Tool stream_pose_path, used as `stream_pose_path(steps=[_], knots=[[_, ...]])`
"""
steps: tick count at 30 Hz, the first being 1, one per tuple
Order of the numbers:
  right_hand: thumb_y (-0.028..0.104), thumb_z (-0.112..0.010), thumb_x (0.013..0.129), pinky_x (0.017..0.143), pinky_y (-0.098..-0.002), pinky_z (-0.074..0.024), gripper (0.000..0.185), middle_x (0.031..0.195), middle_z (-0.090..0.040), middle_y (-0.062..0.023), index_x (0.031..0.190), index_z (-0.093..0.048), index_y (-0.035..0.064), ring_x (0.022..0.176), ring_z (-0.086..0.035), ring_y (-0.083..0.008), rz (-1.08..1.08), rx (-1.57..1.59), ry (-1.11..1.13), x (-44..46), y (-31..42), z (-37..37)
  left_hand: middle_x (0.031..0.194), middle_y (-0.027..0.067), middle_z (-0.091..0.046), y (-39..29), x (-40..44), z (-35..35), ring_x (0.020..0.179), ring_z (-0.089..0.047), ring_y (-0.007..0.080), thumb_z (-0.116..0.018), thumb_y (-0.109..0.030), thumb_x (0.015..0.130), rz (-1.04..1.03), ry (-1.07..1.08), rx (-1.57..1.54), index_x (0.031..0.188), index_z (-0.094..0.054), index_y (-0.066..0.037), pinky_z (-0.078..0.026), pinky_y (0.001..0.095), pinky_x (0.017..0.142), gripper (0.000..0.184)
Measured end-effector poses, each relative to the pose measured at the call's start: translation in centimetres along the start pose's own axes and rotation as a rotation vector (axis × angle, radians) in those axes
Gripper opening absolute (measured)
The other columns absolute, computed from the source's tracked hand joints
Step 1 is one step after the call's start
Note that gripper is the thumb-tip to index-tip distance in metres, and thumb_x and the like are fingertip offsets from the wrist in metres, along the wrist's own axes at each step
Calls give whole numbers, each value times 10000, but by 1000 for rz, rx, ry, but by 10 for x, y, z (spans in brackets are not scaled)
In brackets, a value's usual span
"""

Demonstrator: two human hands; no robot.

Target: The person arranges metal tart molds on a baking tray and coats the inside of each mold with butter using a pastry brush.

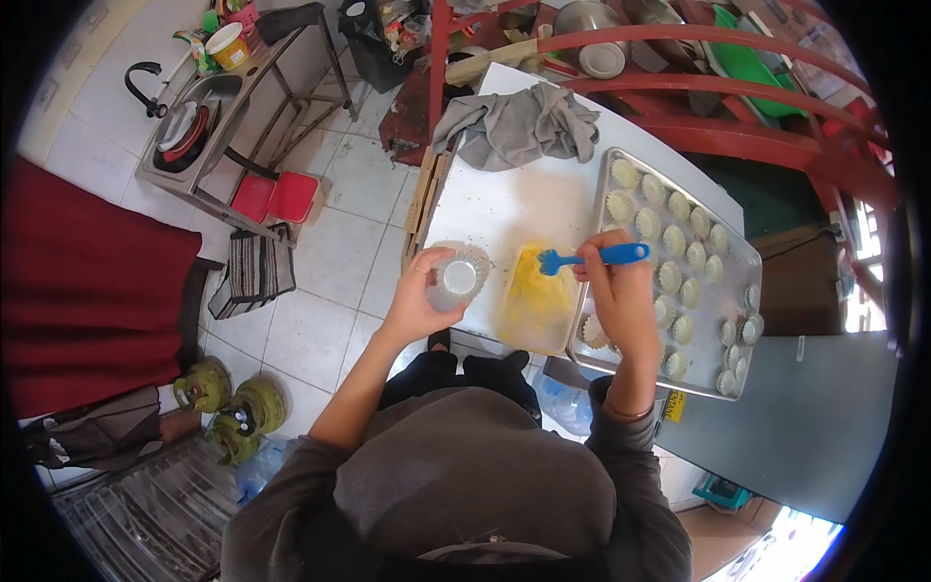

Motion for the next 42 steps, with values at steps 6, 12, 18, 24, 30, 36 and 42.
stream_pose_path(steps=[6,12,18,24,30,36,42], knots=[[6,-493,912,652,-248,-502,105,817,-598,-90,886,-576,-52,719,-625,-138,72,513,-11,-21,33,12,1184,85,-483,-34,9,1,962,-527,158,-750,-41,622,-37,23,68,1214,-464,-72,-434,265,746,658],[3,-546,882,649,-273,-502,78,811,-607,-111,850,-601,-42,703,-639,-189,87,390,36,-26,27,-22,1172,77,-490,-59,12,-2,948,-544,154,-742,-29,600,-114,54,52,1196,-493,-68,-443,255,734,647],[-14,-607,820,690,-317,-498,84,860,-613,-123,903,-613,-6,789,-628,-251,400,80,-4,-39,65,-11,1126,105,-526,-77,14,-5,900,-549,171,-748,-56,573,-227,-4,89,1181,-510,-58,-453,260,721,653],[-21,-631,795,705,-311,-495,132,874,-618,-110,922,-615,11,804,-623,-262,376,74,28,-42,74,-4,1131,125,-533,-92,15,-6,909,-563,211,-756,-65,560,-291,-36,151,1180,-511,-59,-469,278,736,667],[-20,-639,786,702,-319,-497,153,881,-624,-117,932,-615,18,801,-624,-270,440,94,20,-42,80,-3,1156,130,-529,-97,17,-8,929,-558,223,-756,-65,562,-333,-67,168,1187,-507,-67,-468,290,753,672],[-16,-644,775,714,-334,-501,183,907,-636,-116,947,-613,37,822,-623,-296,473,82,83,-46,88,-4,1144,127,-531,-99,19,-8,918,-555,218,-758,-70,567,-339,-111,140,1189,-506,-72,-466,293,746,671],[-6,-620,806,704,-321,-511,142,895,-646,-125,945,-608,20,799,-642,-270,473,83,91,-41,79,-9,1128,120,-532,-84,21,-4,898,-549,214,-760,-78,575,-318,-170,152,1179,-508,-70,-465,289,731,655]])
Point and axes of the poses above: each hand's wrist, its own x-axis towards the middle knuckle, its own z-axis out of the back of the hand, y = z × x, the point moved 6 cm from there along x, towards the middle knuckle
